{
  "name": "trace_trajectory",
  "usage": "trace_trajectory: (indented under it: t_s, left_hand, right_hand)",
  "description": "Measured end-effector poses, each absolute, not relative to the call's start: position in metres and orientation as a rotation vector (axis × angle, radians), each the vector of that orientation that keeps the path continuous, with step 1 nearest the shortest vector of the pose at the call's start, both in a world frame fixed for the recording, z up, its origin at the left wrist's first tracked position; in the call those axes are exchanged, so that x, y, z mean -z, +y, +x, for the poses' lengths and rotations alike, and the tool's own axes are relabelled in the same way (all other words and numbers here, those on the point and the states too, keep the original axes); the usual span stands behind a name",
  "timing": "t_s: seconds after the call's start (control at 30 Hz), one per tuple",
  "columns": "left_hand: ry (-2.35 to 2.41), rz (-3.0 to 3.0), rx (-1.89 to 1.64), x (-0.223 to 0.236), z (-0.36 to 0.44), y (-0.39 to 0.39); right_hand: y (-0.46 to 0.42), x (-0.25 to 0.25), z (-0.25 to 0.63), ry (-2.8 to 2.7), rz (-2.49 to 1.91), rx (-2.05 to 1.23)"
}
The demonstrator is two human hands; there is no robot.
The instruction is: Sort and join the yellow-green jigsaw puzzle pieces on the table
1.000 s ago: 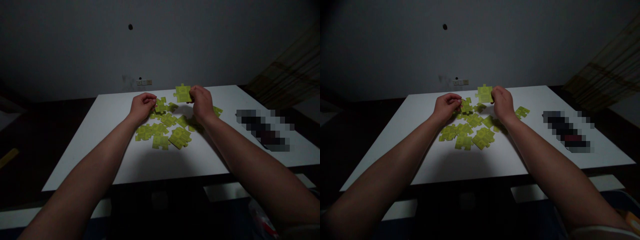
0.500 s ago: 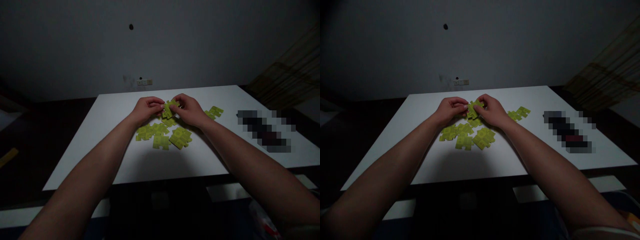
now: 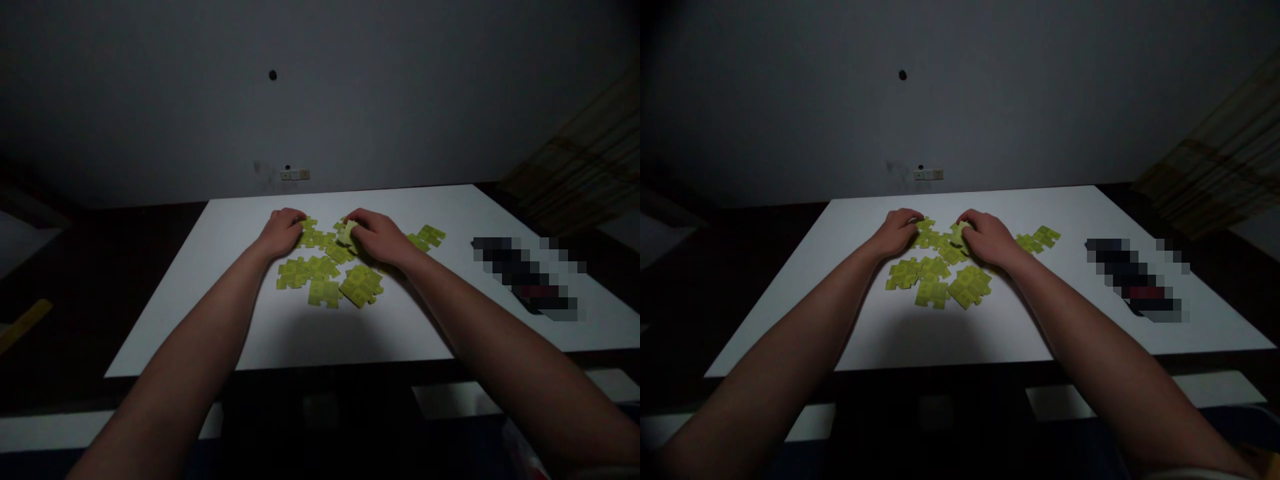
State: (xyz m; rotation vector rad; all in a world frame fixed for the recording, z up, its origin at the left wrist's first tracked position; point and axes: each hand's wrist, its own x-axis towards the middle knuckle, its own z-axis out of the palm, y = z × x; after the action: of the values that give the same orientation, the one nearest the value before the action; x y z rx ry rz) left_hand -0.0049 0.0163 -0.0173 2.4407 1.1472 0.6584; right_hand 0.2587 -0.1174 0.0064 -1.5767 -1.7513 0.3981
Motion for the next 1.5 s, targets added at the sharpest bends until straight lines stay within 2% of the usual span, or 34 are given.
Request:
trace_trajectory:
  t_s: [0.47, 0.97, 1.2, 1.37, 1.5]
  left_hand:
    - [1.066, 2.356, -0.453, 0.004, -0.028, -0.001]
    - [0.995, 2.396, -0.712, 0.017, -0.015, 0.001]
    - [0.908, 2.494, -0.593, 0.019, -0.007, 0.002]
    - [1.089, 2.441, -0.697, 0.025, -0.008, 0.006]
    - [1.197, 2.408, -0.747, 0.024, -0.008, 0.007]
  right_hand:
    - [-0.127, -0.006, 0.246, -2.203, -1.589, -0.278]
    - [-0.133, -0.014, 0.251, -2.216, -1.558, -0.414]
    - [-0.136, -0.014, 0.243, -2.194, -1.435, -0.336]
    - [-0.135, -0.036, 0.274, -1.971, -1.545, -0.130]
    - [-0.153, -0.064, 0.313, -1.914, -1.748, -0.222]
